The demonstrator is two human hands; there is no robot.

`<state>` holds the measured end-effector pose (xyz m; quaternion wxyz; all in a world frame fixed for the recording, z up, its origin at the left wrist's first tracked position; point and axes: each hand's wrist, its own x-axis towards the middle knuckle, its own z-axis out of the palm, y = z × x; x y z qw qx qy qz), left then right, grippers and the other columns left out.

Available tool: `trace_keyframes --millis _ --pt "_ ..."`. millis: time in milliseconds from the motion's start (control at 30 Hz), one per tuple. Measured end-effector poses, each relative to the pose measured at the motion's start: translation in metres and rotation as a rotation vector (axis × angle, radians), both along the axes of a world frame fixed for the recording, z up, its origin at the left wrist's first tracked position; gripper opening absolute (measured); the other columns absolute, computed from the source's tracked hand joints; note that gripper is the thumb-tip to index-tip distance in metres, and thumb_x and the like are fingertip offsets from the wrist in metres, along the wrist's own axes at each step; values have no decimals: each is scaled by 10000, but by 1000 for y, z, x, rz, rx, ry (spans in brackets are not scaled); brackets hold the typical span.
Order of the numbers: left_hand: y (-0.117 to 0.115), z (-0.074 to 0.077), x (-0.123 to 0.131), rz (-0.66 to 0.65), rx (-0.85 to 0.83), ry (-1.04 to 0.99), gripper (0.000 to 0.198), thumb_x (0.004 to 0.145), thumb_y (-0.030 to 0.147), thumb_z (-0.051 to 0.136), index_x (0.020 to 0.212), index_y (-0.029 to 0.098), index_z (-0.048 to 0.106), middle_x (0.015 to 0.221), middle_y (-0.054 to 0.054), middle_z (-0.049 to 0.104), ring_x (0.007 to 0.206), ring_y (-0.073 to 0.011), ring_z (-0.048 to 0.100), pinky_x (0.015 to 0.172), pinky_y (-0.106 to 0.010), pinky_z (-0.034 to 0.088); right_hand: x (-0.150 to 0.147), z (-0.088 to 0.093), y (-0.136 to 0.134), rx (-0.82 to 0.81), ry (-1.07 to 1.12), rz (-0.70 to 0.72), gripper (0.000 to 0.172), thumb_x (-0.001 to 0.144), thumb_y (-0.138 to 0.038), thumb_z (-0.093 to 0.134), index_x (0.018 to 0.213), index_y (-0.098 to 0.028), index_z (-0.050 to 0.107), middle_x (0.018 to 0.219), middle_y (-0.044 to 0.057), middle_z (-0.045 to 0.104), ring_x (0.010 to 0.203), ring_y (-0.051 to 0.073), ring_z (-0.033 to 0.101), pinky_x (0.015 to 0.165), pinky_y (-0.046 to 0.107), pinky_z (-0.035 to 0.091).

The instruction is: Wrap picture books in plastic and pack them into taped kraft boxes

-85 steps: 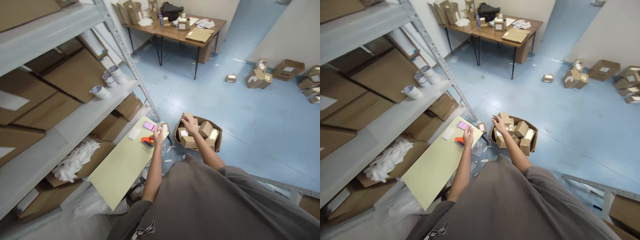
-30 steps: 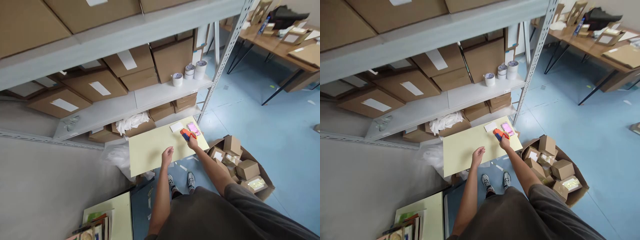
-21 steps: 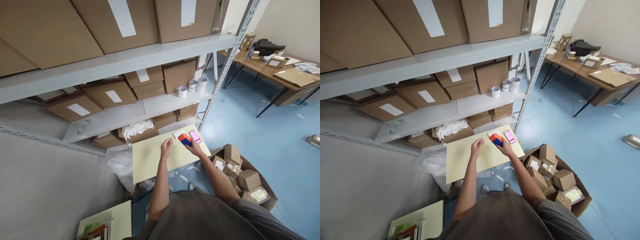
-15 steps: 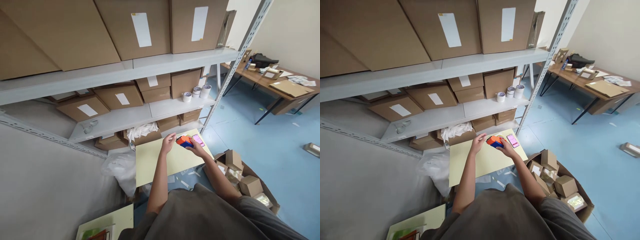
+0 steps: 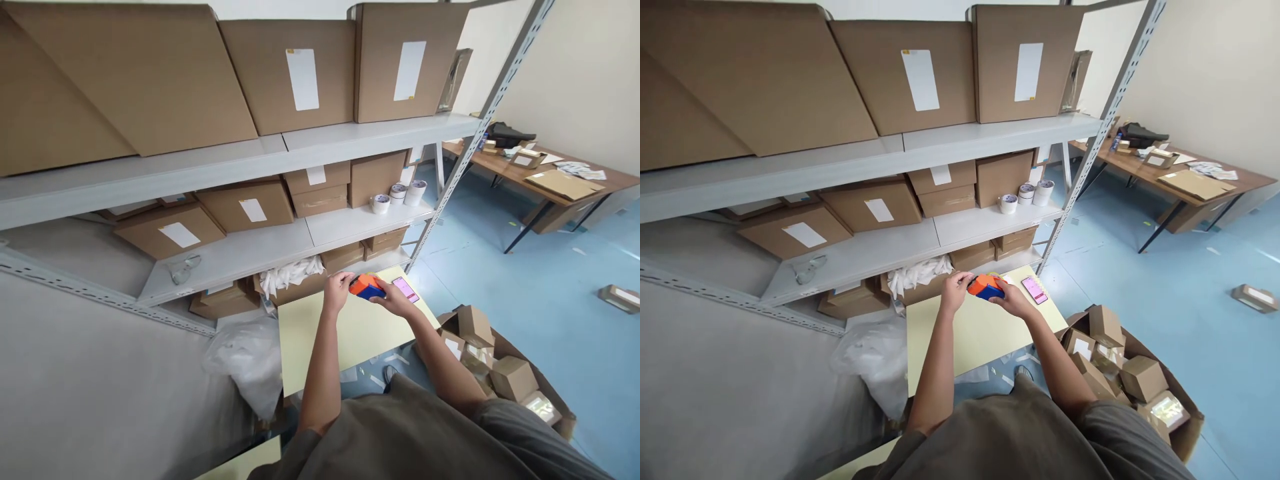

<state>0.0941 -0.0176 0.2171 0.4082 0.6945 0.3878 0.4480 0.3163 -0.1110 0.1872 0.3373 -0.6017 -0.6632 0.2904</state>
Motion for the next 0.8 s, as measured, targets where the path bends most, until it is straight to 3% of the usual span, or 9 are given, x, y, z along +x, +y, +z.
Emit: trace_keyframes --millis 200,300,333,400,467,500,667,800 --pt "12 16 28 171 160 25 258 1029 420 627 1000 270 835 1059 -112 777 1171 -301 692 1132 -464 508 39 -4 30 50 40 22 519 909 -445 741 1388 -255 676 1342 124 744 1071 335 742 937 438 575" --pt "13 21 54 212 214 44 330 1020 496 642 1221 283 793 1429 -119 675 1405 -319 573 1223 -487 441 65 -10 54 171 47 -6 519 931 -464 726 1390 -232 659 1382 156 715 1154 356 722 976 467 570" --pt "12 21 62 227 216 37 446 1009 531 654 1379 289 714 1587 -113 555 1458 -322 532 1231 -491 434 73 -11 65 222 38 -20 515 930 -468 732 1374 -218 662 1368 169 716 1179 364 711 990 477 566" --pt "11 20 75 269 186 -9 776 991 589 665 1663 321 385 1775 -113 260 1490 -319 510 1220 -489 450 90 -13 91 318 3 -35 484 922 -452 750 1326 -197 678 1331 184 724 1221 375 688 1021 496 552" --pt "12 19 82 333 137 -55 969 993 613 651 1736 355 85 1808 -128 128 1461 -301 549 1195 -467 480 105 -13 121 373 -45 -32 435 907 -403 770 1281 -194 696 1316 181 726 1251 373 666 1053 501 533" --pt "13 18 85 368 121 -60 978 1000 613 640 1736 366 45 1807 -130 129 1443 -292 567 1178 -451 497 111 -12 137 375 -75 -37 412 895 -370 780 1261 -197 704 1309 175 728 1252 367 662 1059 492 528" --pt "16 11 88 488 121 33 676 1007 565 643 1615 337 456 1727 -128 358 1302 -279 655 1089 -434 562 126 -3 225 223 -281 -101 265 845 -238 773 1105 -199 734 1167 134 766 1109 314 683 991 399 517" --pt "7 3 91 543 76 86 521 1004 489 655 1483 285 615 1597 -147 528 1152 -256 714 997 -429 605 120 3 288 163 -413 -52 289 855 -200 726 1142 -172 737 1212 161 763 1203 319 640 1077 416 450"
